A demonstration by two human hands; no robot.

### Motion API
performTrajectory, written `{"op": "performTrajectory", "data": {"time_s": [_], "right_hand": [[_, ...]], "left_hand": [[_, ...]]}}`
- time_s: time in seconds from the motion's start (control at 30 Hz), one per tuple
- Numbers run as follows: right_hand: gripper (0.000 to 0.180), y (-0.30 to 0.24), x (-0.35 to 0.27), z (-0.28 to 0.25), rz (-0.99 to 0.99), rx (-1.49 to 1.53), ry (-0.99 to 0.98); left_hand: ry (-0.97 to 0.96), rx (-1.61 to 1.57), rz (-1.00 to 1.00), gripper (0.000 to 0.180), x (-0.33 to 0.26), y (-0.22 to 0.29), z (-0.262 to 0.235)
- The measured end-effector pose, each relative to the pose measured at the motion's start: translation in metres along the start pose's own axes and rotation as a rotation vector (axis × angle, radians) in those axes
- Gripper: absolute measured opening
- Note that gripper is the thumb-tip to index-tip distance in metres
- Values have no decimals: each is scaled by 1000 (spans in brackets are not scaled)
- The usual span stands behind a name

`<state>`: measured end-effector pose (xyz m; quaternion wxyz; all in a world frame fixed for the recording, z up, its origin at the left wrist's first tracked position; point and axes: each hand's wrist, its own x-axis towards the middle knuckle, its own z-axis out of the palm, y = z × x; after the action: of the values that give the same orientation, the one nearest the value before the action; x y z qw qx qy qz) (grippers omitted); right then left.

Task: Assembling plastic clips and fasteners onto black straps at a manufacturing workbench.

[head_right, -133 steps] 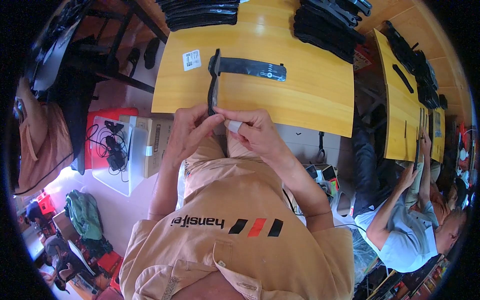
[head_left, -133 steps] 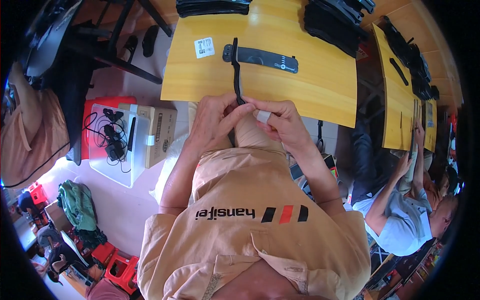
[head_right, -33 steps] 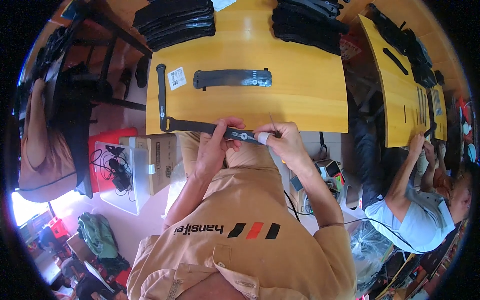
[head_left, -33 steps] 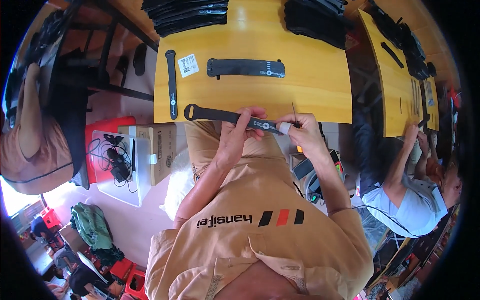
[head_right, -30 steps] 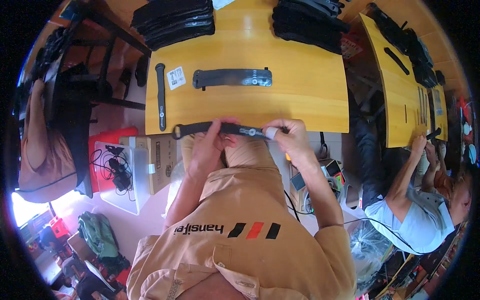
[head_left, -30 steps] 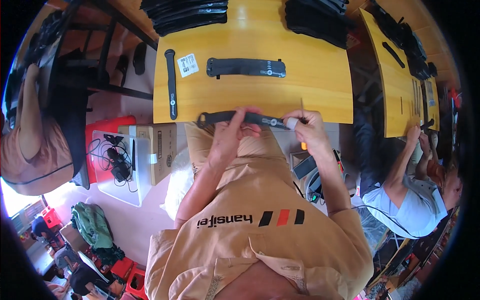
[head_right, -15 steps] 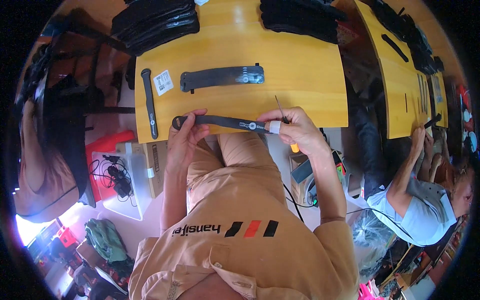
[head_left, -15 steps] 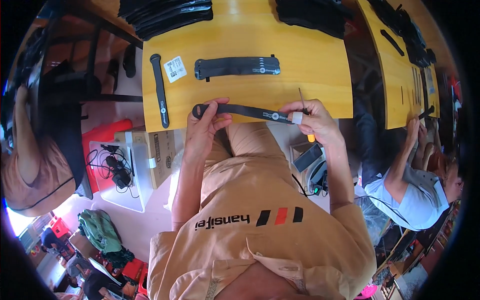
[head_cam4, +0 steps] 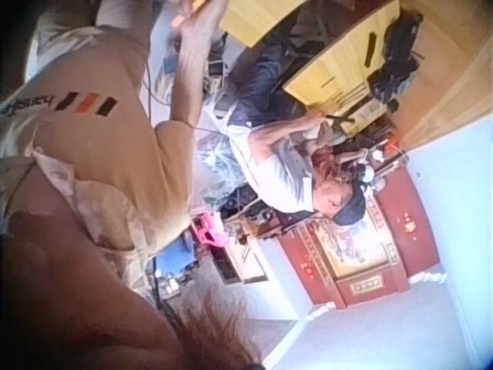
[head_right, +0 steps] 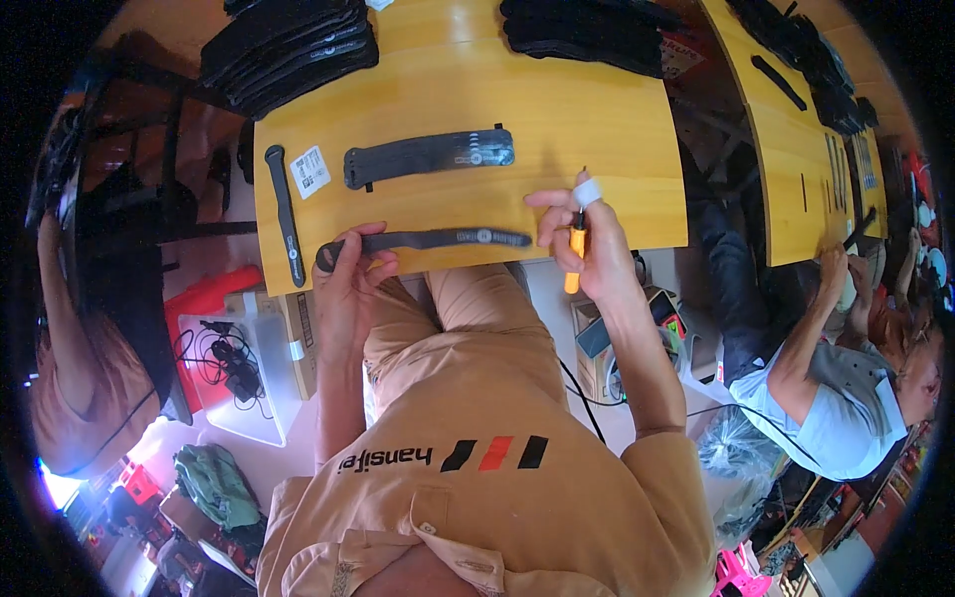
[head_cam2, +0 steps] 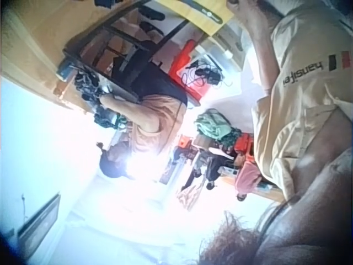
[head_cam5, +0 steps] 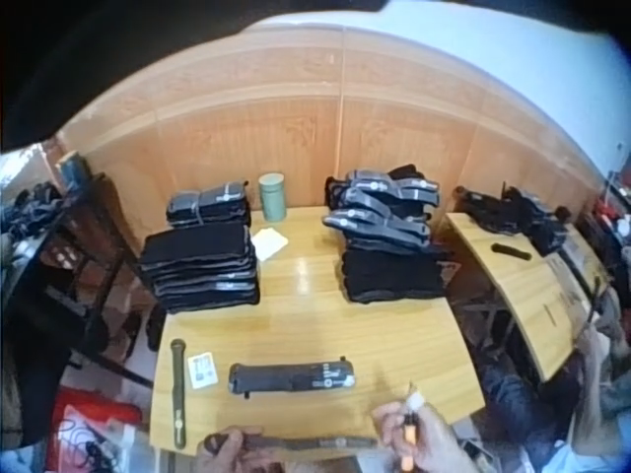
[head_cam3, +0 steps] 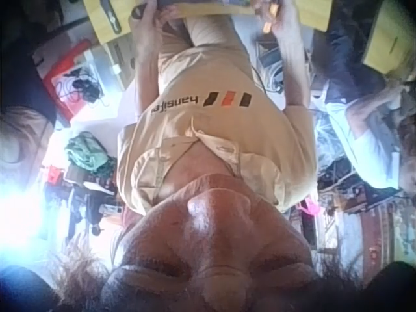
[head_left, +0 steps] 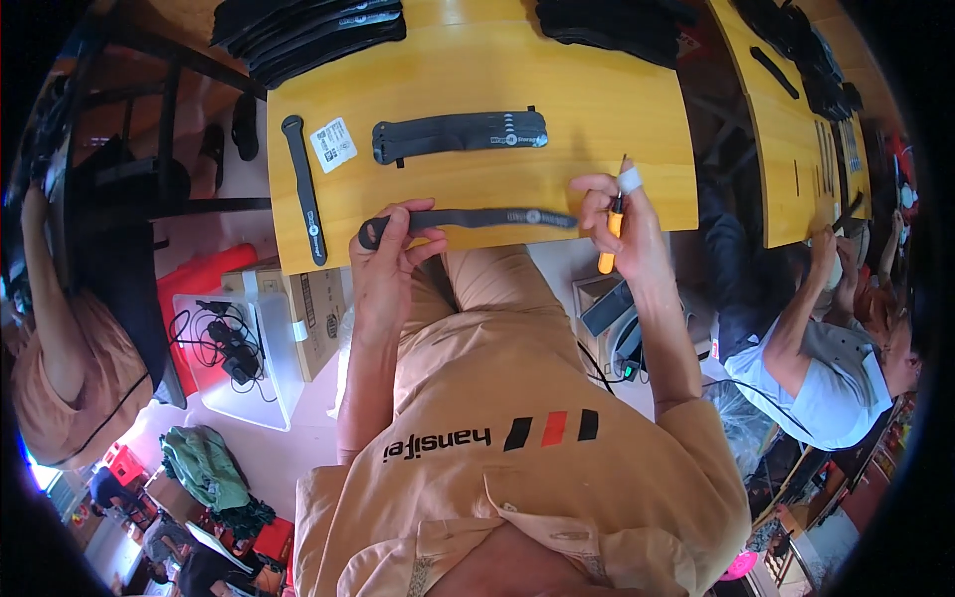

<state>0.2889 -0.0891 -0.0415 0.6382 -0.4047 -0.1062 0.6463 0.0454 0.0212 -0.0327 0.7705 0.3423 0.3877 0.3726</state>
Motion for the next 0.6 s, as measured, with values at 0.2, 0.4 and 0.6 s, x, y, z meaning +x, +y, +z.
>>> {"op": "performTrajectory", "data": {"time_s": [0.2,0.4,0.6], "right_hand": [[34,15,-8,16,-103,-372,159],[25,22,-5,14,-79,-318,247],[14,32,0,10,-115,-318,327]], "left_hand": [[8,-23,10,23,-1,-2,1],[0,-40,5,23,-3,-3,0],[-8,-42,-6,21,-4,-4,-1]]}}
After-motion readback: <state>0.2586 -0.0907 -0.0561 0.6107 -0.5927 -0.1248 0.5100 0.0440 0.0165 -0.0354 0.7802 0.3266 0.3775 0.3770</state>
